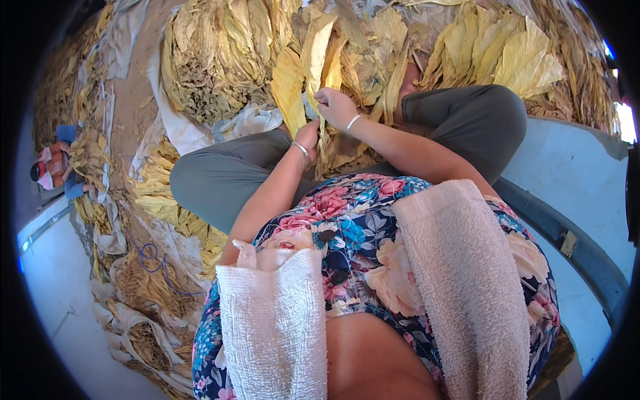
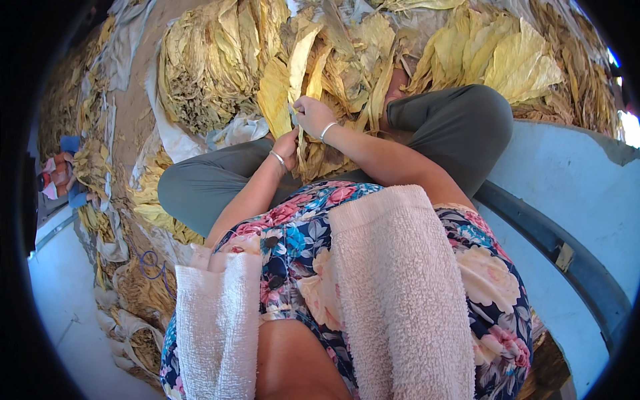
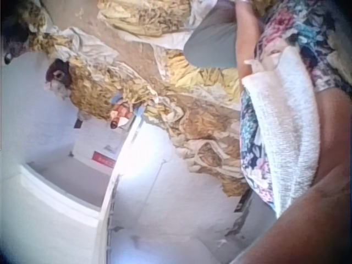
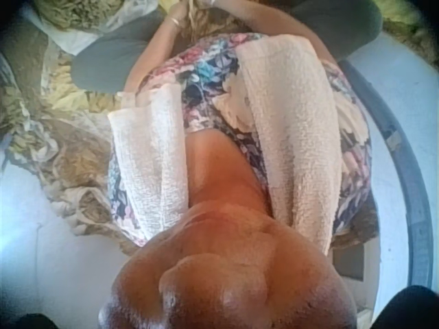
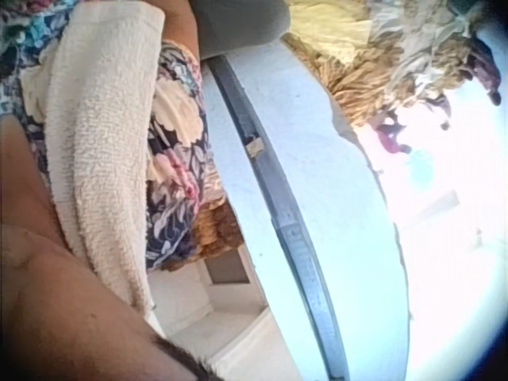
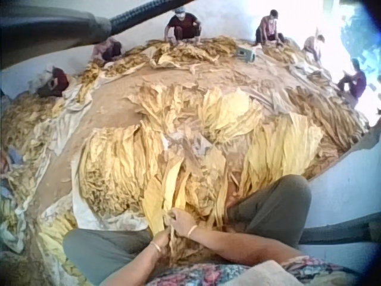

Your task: The person sits cross-legged on the floor and repeatedly picks up dried yellow leaves, separates them by hand, and places them into piles. The hands manipulate the leaves directly without tools, moving them from one pile to another.

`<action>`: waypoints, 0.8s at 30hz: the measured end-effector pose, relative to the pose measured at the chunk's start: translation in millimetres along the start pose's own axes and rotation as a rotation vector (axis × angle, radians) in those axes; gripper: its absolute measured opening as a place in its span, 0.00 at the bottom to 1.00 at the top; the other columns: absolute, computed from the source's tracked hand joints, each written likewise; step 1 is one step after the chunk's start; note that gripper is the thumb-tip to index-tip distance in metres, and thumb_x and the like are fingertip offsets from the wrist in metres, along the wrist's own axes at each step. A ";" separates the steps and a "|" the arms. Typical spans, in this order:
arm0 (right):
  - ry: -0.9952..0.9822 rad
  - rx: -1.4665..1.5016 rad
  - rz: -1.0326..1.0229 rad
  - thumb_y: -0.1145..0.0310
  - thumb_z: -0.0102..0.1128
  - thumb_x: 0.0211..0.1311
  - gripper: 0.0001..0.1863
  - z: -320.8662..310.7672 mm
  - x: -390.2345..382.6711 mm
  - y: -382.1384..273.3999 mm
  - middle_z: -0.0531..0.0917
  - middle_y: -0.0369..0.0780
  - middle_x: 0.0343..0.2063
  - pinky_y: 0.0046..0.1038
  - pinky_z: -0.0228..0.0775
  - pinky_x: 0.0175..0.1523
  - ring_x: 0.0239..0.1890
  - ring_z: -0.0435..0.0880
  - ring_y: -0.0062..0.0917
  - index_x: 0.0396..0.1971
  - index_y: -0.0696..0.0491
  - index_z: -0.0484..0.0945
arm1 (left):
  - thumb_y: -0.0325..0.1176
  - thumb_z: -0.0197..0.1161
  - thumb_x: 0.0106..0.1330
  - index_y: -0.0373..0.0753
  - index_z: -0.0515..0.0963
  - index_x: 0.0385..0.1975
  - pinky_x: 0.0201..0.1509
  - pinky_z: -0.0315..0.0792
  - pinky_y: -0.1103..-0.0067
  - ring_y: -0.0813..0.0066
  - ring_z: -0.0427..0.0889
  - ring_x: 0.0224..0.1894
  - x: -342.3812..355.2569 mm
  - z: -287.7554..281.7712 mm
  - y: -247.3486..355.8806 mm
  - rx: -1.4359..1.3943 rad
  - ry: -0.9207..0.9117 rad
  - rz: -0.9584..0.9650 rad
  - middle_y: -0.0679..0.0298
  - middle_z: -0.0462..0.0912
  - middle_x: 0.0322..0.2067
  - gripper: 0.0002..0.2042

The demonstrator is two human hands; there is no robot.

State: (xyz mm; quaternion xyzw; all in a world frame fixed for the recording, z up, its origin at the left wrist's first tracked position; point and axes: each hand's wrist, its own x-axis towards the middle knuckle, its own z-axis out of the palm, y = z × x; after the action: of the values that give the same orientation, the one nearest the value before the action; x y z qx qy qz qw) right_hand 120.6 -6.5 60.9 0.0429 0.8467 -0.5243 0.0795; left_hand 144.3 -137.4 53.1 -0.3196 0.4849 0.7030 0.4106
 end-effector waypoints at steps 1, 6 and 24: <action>0.036 0.066 0.006 0.68 0.55 0.47 0.15 2.2 -0.4 3.6 0.78 0.44 0.31 0.27 0.69 0.38 0.33 0.77 0.30 0.36 0.57 0.72 | 0.40 0.45 0.64 0.38 0.67 0.43 0.39 0.71 0.70 0.67 0.75 0.35 -4.7 4.6 2.0 -0.036 0.001 0.010 0.60 0.75 0.36 0.15; 0.001 0.547 0.581 0.65 0.60 0.47 0.19 -6.8 5.6 -7.8 0.74 0.39 0.22 0.24 0.71 0.23 0.21 0.74 0.23 0.38 0.60 0.70 | 0.39 0.47 0.63 0.40 0.69 0.36 0.25 0.70 0.75 0.73 0.74 0.25 -15.8 14.1 8.4 -0.072 -0.020 0.041 0.65 0.75 0.29 0.11; -0.195 1.551 0.704 0.73 0.50 0.54 0.07 -27.5 4.5 0.4 0.72 0.47 0.19 0.29 0.66 0.17 0.18 0.75 0.34 0.29 0.61 0.67 | 0.38 0.48 0.60 0.46 0.64 0.22 0.09 0.47 0.84 0.84 0.53 0.09 -5.7 10.8 16.6 0.023 0.281 0.246 0.72 0.58 0.12 0.07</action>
State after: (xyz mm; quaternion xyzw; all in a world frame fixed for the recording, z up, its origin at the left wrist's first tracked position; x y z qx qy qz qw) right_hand 113.8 18.3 71.8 0.3003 0.1753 -0.9013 0.2583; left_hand 131.7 -131.9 68.4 -0.3482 0.5806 0.6909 0.2536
